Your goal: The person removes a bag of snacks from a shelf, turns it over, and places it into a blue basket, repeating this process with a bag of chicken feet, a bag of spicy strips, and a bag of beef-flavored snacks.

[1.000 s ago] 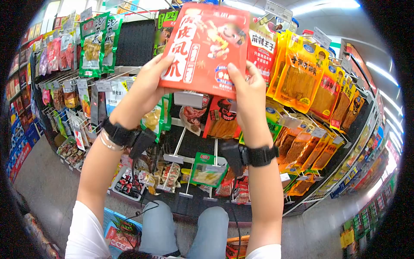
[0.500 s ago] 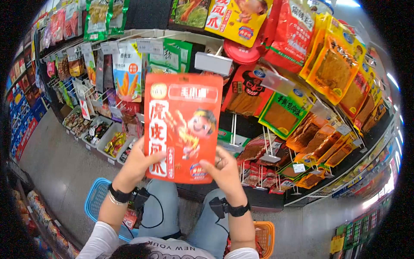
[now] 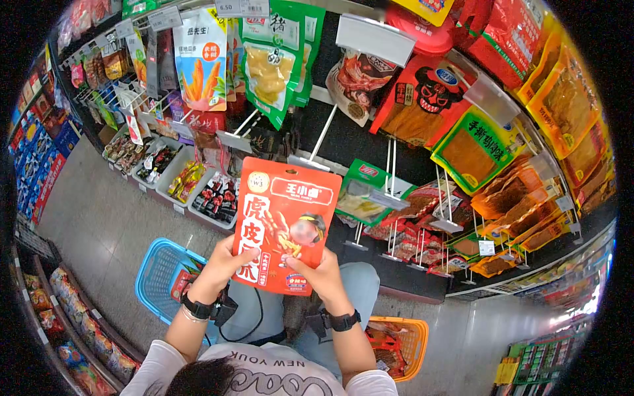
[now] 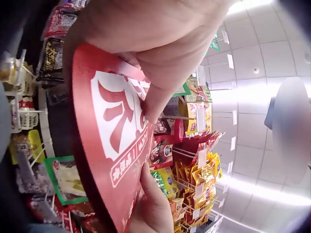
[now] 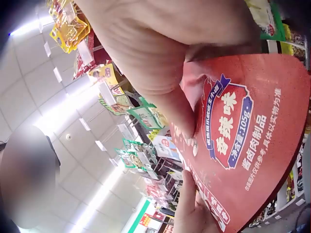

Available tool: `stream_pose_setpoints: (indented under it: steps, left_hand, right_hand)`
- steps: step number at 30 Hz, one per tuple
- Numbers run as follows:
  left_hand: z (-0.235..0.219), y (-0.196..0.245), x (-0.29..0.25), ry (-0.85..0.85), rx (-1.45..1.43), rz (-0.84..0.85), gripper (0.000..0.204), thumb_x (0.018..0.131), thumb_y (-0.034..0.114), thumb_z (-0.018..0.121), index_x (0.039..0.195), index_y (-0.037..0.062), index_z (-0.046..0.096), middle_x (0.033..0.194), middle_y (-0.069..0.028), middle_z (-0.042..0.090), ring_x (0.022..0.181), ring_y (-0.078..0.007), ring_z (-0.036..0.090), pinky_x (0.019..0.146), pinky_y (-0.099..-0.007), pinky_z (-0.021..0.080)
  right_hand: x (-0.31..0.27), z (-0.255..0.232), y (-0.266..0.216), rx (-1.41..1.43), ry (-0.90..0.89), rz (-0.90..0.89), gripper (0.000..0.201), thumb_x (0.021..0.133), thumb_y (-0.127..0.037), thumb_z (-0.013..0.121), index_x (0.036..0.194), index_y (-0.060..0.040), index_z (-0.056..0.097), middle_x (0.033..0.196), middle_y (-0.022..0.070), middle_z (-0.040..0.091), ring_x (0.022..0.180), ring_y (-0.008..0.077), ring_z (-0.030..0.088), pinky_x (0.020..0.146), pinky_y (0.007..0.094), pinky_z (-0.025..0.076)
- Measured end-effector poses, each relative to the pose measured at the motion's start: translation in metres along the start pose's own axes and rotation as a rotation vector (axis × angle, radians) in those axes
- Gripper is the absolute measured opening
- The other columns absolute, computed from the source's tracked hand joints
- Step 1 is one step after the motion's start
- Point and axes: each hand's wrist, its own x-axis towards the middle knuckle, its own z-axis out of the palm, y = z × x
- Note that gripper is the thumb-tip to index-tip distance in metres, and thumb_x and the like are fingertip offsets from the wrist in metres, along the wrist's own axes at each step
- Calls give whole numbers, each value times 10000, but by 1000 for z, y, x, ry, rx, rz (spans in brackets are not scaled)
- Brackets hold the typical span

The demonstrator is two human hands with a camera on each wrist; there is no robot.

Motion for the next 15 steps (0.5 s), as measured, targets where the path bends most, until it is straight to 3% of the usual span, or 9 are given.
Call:
stream_pose_setpoints:
  steps: [1, 2, 5, 6, 9, 10, 11, 13, 15]
  left_hand:
    - [0, 1, 3, 19, 4, 16, 318, 815, 75, 670, 1095, -9, 544, 986, -49, 640, 836, -83, 609, 752, -243, 505]
    - [1, 3, 5, 8, -2, 29, 396, 806, 81, 681, 1148, -9, 501, 1066, -79, 612, 929, -110, 591, 799, -268, 493]
    - [0, -21, 18, 234, 206, 336, 556, 759, 129, 729, 1213, -3, 436, 1205, -124, 534, 1051, -152, 546, 883, -320, 454]
    - [2, -13, 12, 307, 360, 263, 761, 697, 220, 781, 1292, 4, 359, 1339, -186, 392, 1209, -257, 434, 992, -389, 363]
    - [15, -12, -3, 239, 713, 508, 989, 642, 319, 813, 1378, -11, 239, 1407, -240, 266, 1285, -342, 332, 1042, -422, 291]
    - [19, -18, -6, 127, 593, 495, 1179, 609, 373, 828, 1421, -24, 70, 1441, -277, 151, 1333, -388, 222, 1066, -433, 240]
    - [26, -16, -15, 123, 633, 422, 1278, 582, 365, 847, 1419, -33, -34, 1453, -282, 99, 1330, -368, 236, 1044, -413, 282]
    - [29, -28, -20, 151, 207, 399, 1119, 642, 295, 825, 1416, -29, 85, 1427, -229, 219, 1292, -305, 314, 1004, -386, 344]
    - [16, -32, -17, 188, 109, 394, 779, 761, 198, 741, 1347, -29, 281, 1316, -158, 403, 1182, -230, 440, 934, -346, 413]
  right_hand:
    - [3, 1, 0, -14, 13, -14, 327, 768, -41, 711, 1058, 19, 573, 971, 64, 647, 852, 102, 606, 754, 260, 501]
    - [4, 3, -2, -31, 17, -42, 307, 773, -46, 705, 1047, 21, 583, 968, 64, 649, 848, 97, 601, 756, 257, 497]
    - [8, 11, 3, -202, 122, -171, 271, 780, -56, 700, 1021, 20, 601, 951, 46, 651, 835, 93, 598, 751, 257, 494]
    - [10, 16, 8, -245, 204, -229, 218, 777, -38, 694, 966, 34, 613, 928, 65, 665, 820, 96, 604, 750, 256, 493]
    - [10, 36, 23, -379, 271, -328, 278, 768, -56, 691, 1032, -9, 616, 978, 120, 669, 855, 141, 639, 761, 275, 494]
    - [8, 45, 25, -427, 249, -287, 323, 752, -73, 694, 1060, -18, 615, 1007, 168, 653, 913, 180, 648, 789, 290, 492]
    - [4, 53, 18, -529, 144, -392, 373, 730, -80, 697, 1084, -13, 603, 1042, 179, 637, 969, 250, 638, 819, 326, 494]
    - [1, 66, 27, -620, 27, -526, 436, 714, -56, 683, 1133, -15, 571, 1153, 200, 584, 1074, 317, 578, 892, 368, 464]
    - [-1, 75, 26, -706, -144, -548, 503, 723, -65, 663, 1205, -34, 525, 1310, 220, 454, 1215, 384, 433, 988, 426, 377]
